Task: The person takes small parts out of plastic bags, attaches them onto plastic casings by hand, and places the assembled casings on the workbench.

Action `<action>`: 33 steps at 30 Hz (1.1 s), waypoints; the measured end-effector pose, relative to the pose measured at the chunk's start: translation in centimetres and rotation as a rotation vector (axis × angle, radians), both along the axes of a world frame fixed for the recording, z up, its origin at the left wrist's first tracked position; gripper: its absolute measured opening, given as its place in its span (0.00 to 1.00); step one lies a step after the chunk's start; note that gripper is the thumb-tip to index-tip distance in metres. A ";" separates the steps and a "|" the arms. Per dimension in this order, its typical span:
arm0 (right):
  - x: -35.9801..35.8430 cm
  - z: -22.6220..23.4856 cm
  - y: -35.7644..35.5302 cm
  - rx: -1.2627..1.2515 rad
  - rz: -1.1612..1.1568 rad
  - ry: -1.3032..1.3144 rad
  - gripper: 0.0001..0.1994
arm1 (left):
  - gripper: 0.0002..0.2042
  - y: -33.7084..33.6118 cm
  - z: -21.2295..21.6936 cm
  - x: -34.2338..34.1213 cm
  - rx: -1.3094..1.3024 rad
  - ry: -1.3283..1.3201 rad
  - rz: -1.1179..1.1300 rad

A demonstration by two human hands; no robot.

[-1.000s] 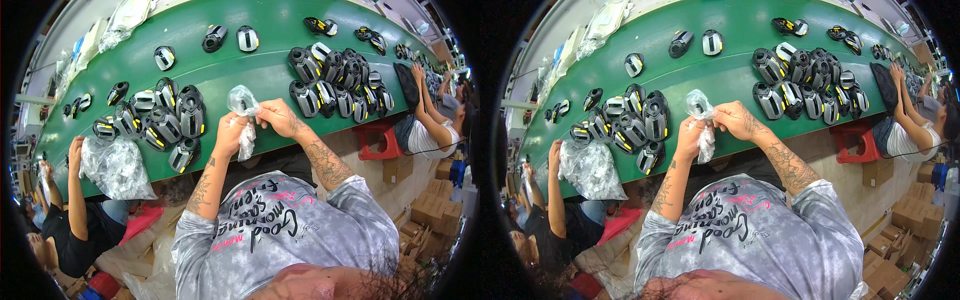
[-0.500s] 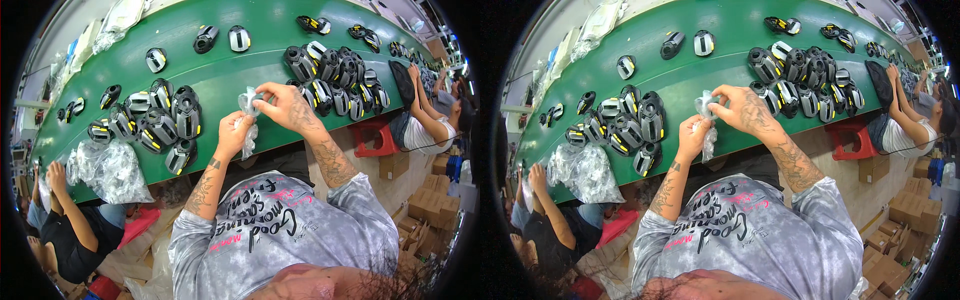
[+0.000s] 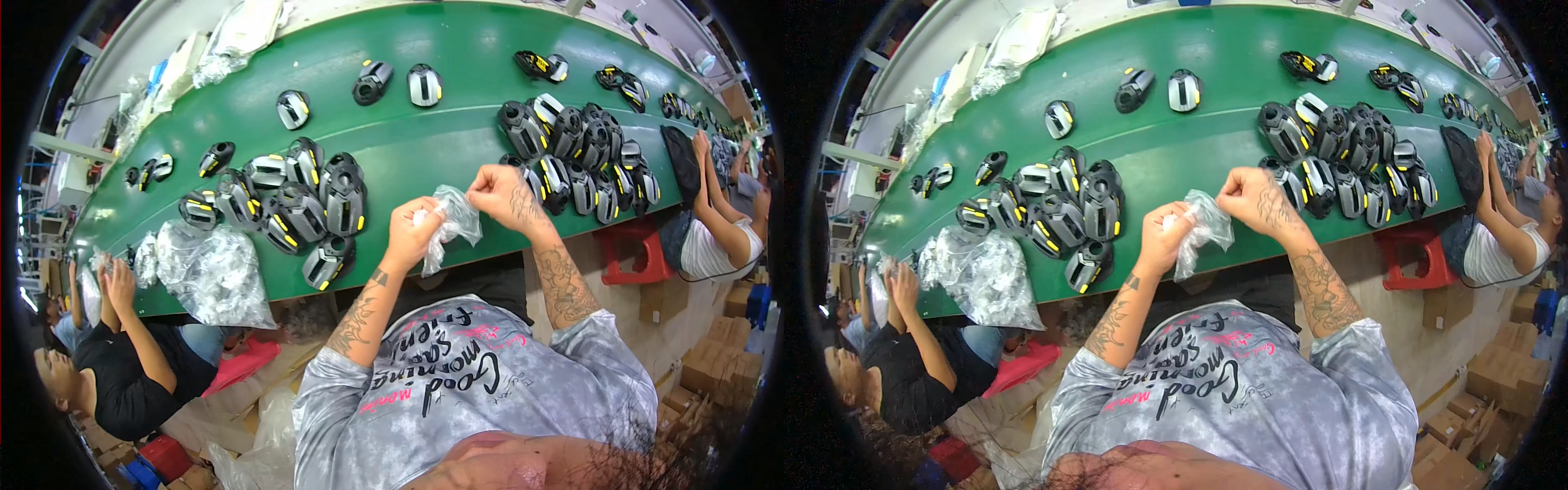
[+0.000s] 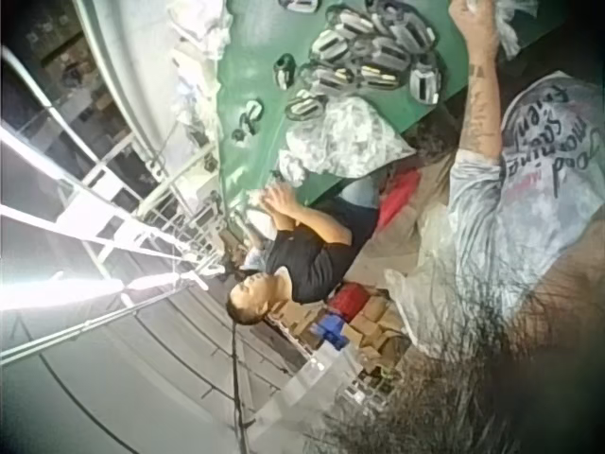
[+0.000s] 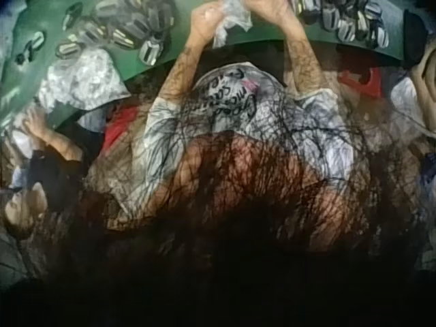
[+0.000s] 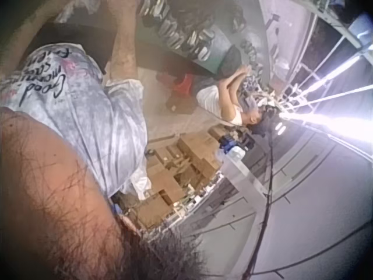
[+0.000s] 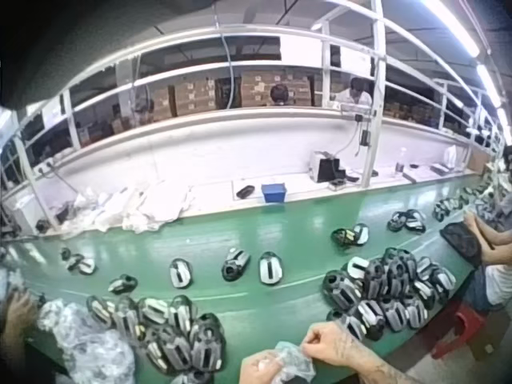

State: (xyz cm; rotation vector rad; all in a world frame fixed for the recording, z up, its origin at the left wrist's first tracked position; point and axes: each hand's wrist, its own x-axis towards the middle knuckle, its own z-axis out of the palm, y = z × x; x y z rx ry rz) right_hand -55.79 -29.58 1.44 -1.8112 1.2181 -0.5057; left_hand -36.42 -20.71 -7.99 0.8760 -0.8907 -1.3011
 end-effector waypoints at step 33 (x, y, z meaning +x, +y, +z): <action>3.7 -4.6 2.0 -0.388 -0.175 -0.423 0.06 | 0.22 -0.3 2.6 0.1 0.291 -0.248 -0.207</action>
